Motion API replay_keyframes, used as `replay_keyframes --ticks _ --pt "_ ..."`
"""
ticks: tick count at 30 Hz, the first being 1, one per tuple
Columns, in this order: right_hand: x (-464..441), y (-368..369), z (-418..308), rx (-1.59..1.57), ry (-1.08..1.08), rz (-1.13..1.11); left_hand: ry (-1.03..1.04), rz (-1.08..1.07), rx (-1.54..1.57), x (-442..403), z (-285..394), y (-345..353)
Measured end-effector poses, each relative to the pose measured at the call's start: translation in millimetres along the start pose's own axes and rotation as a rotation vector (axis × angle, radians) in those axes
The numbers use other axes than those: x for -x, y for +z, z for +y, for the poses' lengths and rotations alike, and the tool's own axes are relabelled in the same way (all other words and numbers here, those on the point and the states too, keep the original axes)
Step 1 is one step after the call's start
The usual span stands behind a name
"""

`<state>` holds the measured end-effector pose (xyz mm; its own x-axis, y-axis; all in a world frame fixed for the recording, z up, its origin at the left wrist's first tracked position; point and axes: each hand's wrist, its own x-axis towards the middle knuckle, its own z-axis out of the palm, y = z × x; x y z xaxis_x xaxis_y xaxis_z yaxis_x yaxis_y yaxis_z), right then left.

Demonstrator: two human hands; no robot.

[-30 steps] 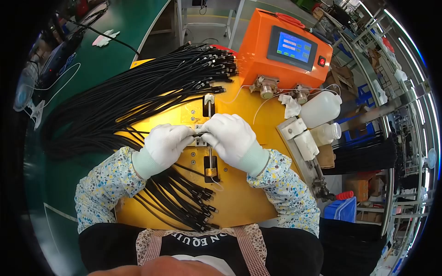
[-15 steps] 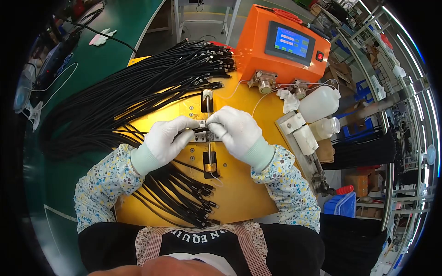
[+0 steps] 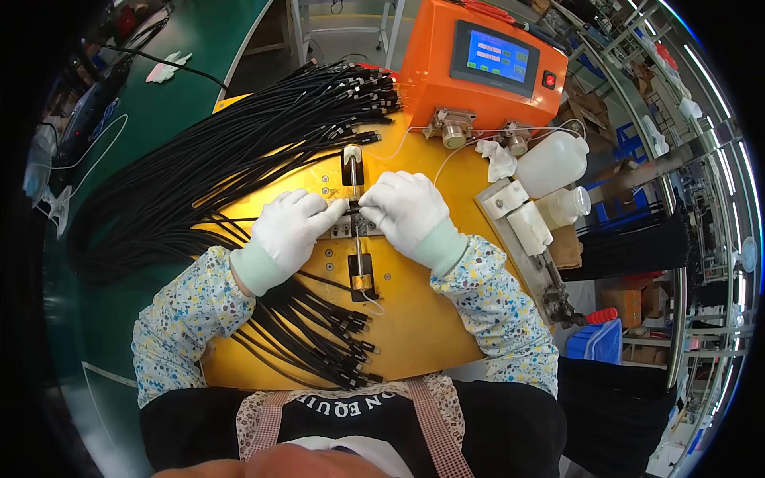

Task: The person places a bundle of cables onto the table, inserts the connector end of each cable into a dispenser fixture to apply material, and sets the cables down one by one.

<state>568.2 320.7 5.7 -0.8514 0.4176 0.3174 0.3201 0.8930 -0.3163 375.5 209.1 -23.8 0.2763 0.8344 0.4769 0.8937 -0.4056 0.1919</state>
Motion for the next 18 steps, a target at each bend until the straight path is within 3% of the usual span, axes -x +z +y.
replay_keyframes --ticks 5,8,10,11,13,16,17,18 --pt "-18.5 -18.0 9.6 -0.014 0.022 -0.107 0.055 -0.065 -0.066 -1.9 -0.9 -4.6" --pt "-63.0 -16.7 -3.6 0.349 -0.193 -0.029 0.078 -0.055 -0.077 -2.1 -2.3 -2.6" --pt "-97.2 -5.5 -23.6 0.636 -0.149 -0.291 0.088 -0.061 -0.093 -2.1 -2.4 -2.8" --pt "-118.1 -0.8 -37.9 0.720 -0.067 -0.556 0.094 -0.063 -0.104 -2.6 -3.0 -3.3" --pt "-148.3 16.6 -41.4 0.734 0.005 -0.864 0.101 -0.058 -0.118 -2.5 -3.6 -3.1" --pt "-165.6 38.2 -27.6 0.672 0.070 -0.738 0.079 -0.080 -0.109 -3.8 -0.4 -3.7" --pt "-167.7 38.2 -23.5 0.803 -0.135 -0.793 0.064 -0.090 -0.106 -3.9 0.2 -4.4" --pt "-167.2 37.3 -21.1 0.816 -0.163 -0.760 0.059 -0.093 -0.100 -3.4 0.4 -4.3"
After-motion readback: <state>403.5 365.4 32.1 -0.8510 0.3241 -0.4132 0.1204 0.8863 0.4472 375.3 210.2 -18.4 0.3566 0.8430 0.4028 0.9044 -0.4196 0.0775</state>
